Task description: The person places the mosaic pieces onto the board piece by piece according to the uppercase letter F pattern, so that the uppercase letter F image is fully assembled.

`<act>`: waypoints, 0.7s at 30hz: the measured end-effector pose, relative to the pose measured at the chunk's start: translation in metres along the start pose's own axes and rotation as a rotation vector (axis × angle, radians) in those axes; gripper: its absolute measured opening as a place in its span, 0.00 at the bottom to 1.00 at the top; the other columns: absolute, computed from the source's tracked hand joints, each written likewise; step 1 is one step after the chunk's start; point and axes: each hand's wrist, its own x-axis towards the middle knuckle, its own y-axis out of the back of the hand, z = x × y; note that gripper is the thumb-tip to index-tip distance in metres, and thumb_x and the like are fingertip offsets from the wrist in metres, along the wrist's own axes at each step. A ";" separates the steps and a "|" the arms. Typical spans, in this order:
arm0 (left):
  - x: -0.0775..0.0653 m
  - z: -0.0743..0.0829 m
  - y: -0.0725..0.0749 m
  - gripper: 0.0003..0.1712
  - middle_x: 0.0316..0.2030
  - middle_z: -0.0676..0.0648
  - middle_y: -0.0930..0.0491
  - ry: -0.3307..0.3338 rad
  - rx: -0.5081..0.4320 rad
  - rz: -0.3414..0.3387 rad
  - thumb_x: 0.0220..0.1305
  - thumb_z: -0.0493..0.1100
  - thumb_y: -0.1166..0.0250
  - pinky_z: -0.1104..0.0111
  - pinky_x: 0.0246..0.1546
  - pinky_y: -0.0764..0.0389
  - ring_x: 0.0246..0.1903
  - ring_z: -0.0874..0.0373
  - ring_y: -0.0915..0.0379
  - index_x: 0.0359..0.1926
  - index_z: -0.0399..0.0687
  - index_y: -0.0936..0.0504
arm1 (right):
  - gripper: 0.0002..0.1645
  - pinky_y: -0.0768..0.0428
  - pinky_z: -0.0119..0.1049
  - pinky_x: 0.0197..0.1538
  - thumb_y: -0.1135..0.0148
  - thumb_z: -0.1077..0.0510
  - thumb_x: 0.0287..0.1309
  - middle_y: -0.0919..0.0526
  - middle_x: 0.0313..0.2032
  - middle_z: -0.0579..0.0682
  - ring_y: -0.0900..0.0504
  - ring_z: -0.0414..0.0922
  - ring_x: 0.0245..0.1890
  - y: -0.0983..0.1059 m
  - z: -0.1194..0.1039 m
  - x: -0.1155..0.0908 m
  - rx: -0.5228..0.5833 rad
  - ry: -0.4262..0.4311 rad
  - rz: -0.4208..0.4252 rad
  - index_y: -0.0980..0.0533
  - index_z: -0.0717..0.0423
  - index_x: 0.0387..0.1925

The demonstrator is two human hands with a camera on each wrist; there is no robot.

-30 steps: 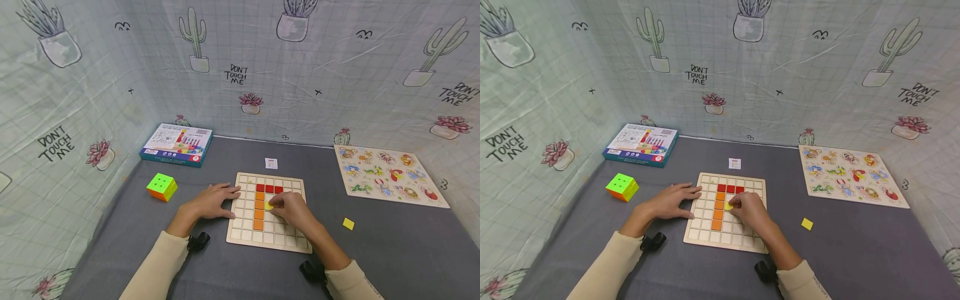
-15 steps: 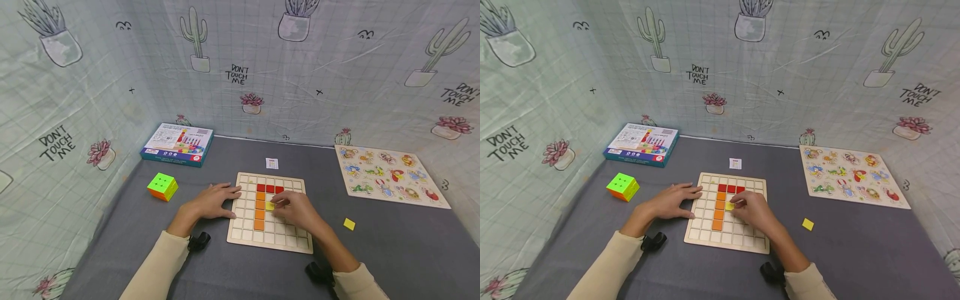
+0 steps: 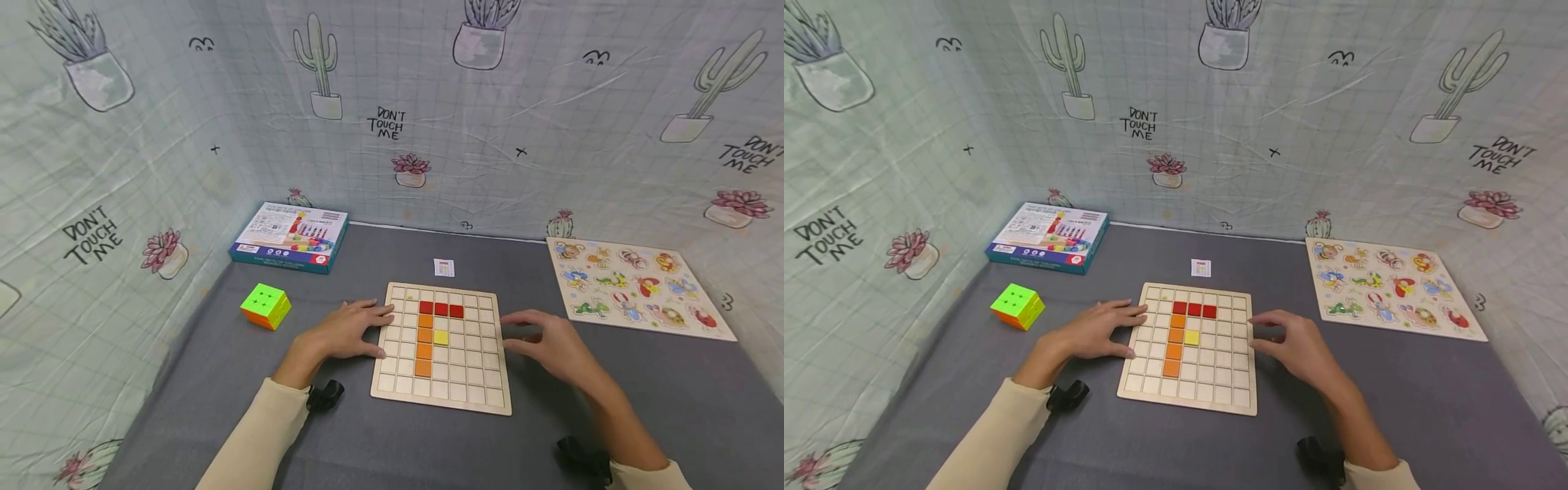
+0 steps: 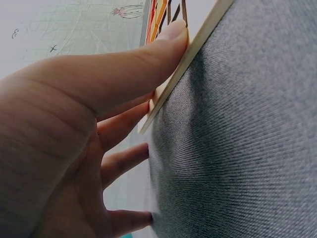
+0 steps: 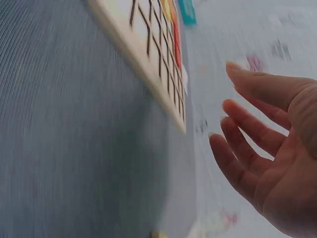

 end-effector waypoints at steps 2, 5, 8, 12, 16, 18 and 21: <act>0.000 0.000 -0.001 0.43 0.79 0.55 0.39 -0.001 0.000 -0.001 0.61 0.60 0.27 0.31 0.75 0.49 0.81 0.44 0.50 0.74 0.56 0.31 | 0.25 0.12 0.39 0.42 0.26 0.53 0.59 0.16 0.58 0.59 0.11 0.58 0.49 0.011 0.010 -0.009 -0.025 -0.020 0.004 0.18 0.53 0.58; 0.000 0.000 -0.001 0.43 0.79 0.55 0.39 0.000 -0.003 -0.002 0.60 0.60 0.27 0.31 0.75 0.49 0.81 0.44 0.50 0.74 0.56 0.30 | 0.29 0.12 0.42 0.42 0.26 0.49 0.58 0.17 0.60 0.61 0.11 0.60 0.48 0.025 0.026 -0.020 -0.063 -0.072 -0.009 0.19 0.52 0.59; 0.000 0.000 -0.002 0.43 0.79 0.55 0.39 0.007 -0.007 -0.003 0.60 0.60 0.27 0.31 0.75 0.49 0.81 0.44 0.50 0.74 0.57 0.31 | 0.33 0.13 0.50 0.44 0.25 0.46 0.56 0.20 0.62 0.66 0.12 0.63 0.49 0.034 0.043 -0.029 -0.104 -0.123 -0.033 0.21 0.55 0.61; 0.000 0.000 -0.003 0.44 0.79 0.55 0.39 0.011 -0.007 -0.005 0.60 0.60 0.27 0.31 0.75 0.49 0.81 0.44 0.50 0.74 0.57 0.31 | 0.38 0.16 0.58 0.48 0.24 0.44 0.55 0.22 0.62 0.70 0.16 0.67 0.53 0.039 0.062 -0.038 -0.154 -0.177 -0.062 0.22 0.59 0.62; 0.000 -0.001 -0.003 0.43 0.79 0.55 0.39 0.005 -0.010 0.000 0.60 0.60 0.27 0.31 0.75 0.49 0.81 0.44 0.50 0.74 0.57 0.31 | 0.41 0.21 0.63 0.52 0.23 0.41 0.52 0.21 0.61 0.70 0.22 0.71 0.59 0.038 0.073 -0.042 -0.209 -0.193 -0.072 0.22 0.59 0.61; 0.000 -0.001 -0.003 0.43 0.78 0.55 0.38 0.003 -0.012 0.005 0.60 0.60 0.27 0.31 0.75 0.49 0.81 0.43 0.50 0.74 0.56 0.30 | 0.41 0.23 0.64 0.53 0.23 0.41 0.50 0.20 0.60 0.70 0.24 0.71 0.61 0.037 0.076 -0.043 -0.219 -0.191 -0.069 0.22 0.59 0.61; 0.000 -0.001 -0.002 0.44 0.78 0.54 0.38 0.003 -0.014 0.010 0.60 0.59 0.27 0.31 0.75 0.49 0.81 0.43 0.50 0.74 0.56 0.30 | 0.40 0.23 0.64 0.53 0.22 0.42 0.50 0.20 0.59 0.69 0.22 0.69 0.60 0.035 0.078 -0.043 -0.211 -0.189 -0.059 0.21 0.60 0.60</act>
